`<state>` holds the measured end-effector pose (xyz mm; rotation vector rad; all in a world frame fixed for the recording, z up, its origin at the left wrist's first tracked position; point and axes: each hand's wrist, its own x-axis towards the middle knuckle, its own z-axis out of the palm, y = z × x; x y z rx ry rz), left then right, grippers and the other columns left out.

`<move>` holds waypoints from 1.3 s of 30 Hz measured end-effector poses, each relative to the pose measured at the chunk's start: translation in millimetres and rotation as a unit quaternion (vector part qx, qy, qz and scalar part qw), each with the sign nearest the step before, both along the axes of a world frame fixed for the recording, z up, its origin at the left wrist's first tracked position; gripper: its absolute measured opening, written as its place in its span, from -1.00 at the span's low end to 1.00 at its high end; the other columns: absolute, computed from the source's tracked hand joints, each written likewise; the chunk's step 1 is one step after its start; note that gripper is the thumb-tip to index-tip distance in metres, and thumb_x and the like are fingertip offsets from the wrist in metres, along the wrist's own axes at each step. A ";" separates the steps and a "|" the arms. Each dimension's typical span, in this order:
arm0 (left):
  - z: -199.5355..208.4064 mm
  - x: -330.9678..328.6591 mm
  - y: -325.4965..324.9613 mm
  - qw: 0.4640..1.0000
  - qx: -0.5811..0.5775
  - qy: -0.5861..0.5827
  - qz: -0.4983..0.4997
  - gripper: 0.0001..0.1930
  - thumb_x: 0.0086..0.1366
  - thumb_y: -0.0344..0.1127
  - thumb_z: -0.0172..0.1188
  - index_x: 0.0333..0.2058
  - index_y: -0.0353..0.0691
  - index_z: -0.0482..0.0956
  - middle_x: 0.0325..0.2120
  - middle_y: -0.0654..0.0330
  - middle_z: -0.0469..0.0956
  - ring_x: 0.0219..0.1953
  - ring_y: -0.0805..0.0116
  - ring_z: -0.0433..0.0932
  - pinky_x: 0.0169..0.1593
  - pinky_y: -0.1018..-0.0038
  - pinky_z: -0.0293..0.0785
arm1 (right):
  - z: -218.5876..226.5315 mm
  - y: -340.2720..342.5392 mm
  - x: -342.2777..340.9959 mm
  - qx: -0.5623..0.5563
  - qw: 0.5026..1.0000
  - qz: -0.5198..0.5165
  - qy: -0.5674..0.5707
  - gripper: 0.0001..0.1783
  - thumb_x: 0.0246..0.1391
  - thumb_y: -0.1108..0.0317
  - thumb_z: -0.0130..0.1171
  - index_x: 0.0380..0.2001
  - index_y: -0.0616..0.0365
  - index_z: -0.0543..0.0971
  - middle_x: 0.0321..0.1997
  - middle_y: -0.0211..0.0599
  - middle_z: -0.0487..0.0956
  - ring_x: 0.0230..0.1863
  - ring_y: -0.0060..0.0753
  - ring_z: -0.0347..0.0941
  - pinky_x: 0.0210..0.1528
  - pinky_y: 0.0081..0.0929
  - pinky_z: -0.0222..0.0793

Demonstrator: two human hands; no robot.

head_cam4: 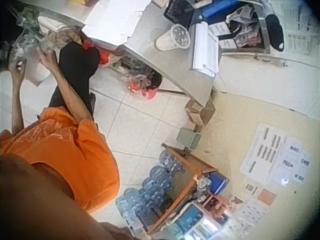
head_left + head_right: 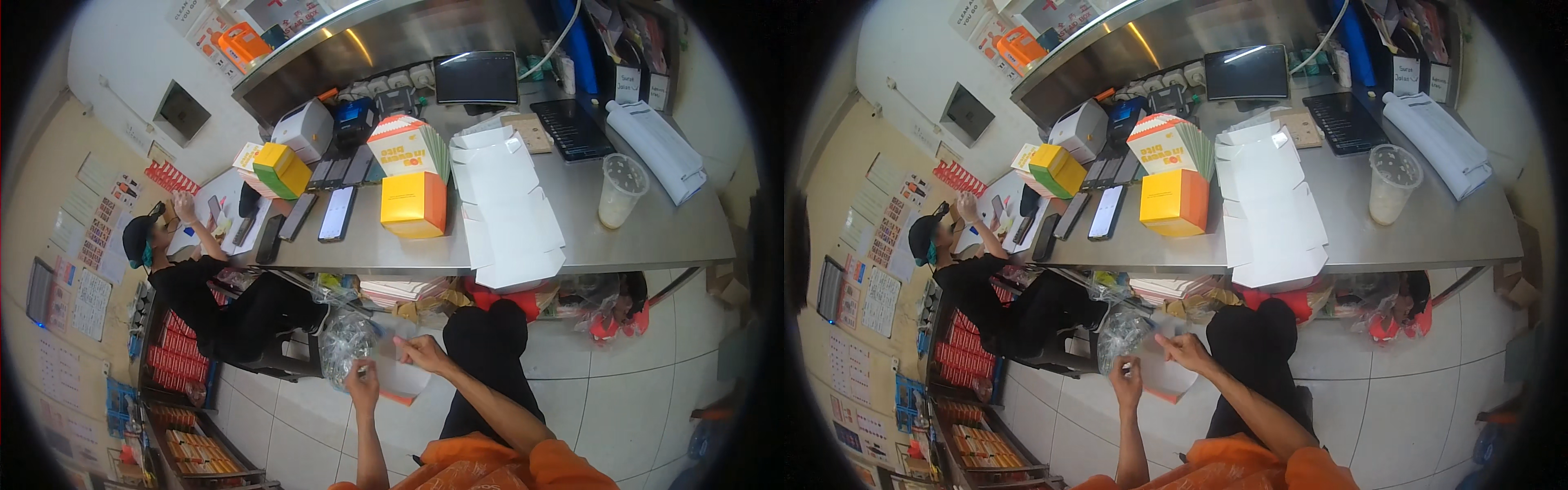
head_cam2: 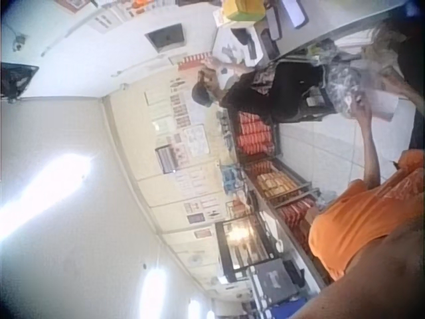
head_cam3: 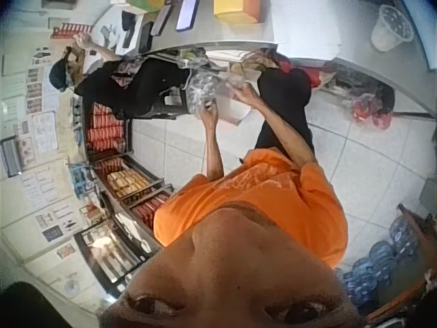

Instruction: The person folds cardboard food boxes and stacks them on a counter by hand.

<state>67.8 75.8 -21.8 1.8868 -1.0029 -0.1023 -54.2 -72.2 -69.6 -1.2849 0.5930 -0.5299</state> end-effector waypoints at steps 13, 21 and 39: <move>9.3 -55.6 -48.1 0.998 -0.003 -0.061 0.008 -0.88 0.14 -0.54 0.28 -0.31 -0.29 0.64 -0.11 0.09 0.60 -0.06 0.28 0.59 -0.20 0.42 0.53 | 6.7 -9.1 -3.1 0.011 0.989 -0.078 -0.124 -0.75 0.15 0.37 0.29 -0.21 0.36 0.62 -0.26 -0.17 0.68 -0.25 -0.55 0.60 -0.21 -0.61 0.51; 6.9 -61.4 -57.8 0.996 -0.072 -0.029 0.044 -0.94 0.25 -0.49 0.24 -0.34 -0.37 0.61 -0.18 0.09 0.56 -0.15 0.27 0.55 -0.07 0.41 0.47 | 16.8 -8.8 -5.7 -0.142 0.978 -0.087 -0.127 -0.77 0.18 0.38 0.22 -0.14 0.26 0.64 -0.24 -0.17 0.68 -0.23 -0.45 0.59 -0.16 -0.49 0.45; 16.9 -71.9 -55.3 0.971 -0.148 0.177 0.061 -0.83 0.33 -0.35 0.25 -0.40 -0.35 0.61 -0.42 0.31 0.52 -0.36 0.57 0.47 -0.29 0.65 0.35 | 23.8 -6.5 -8.2 -0.102 0.984 -0.047 -0.142 -0.85 0.12 0.46 0.27 -0.27 0.31 0.66 -0.26 -0.26 0.67 -0.22 -0.53 0.56 -0.10 -0.52 0.46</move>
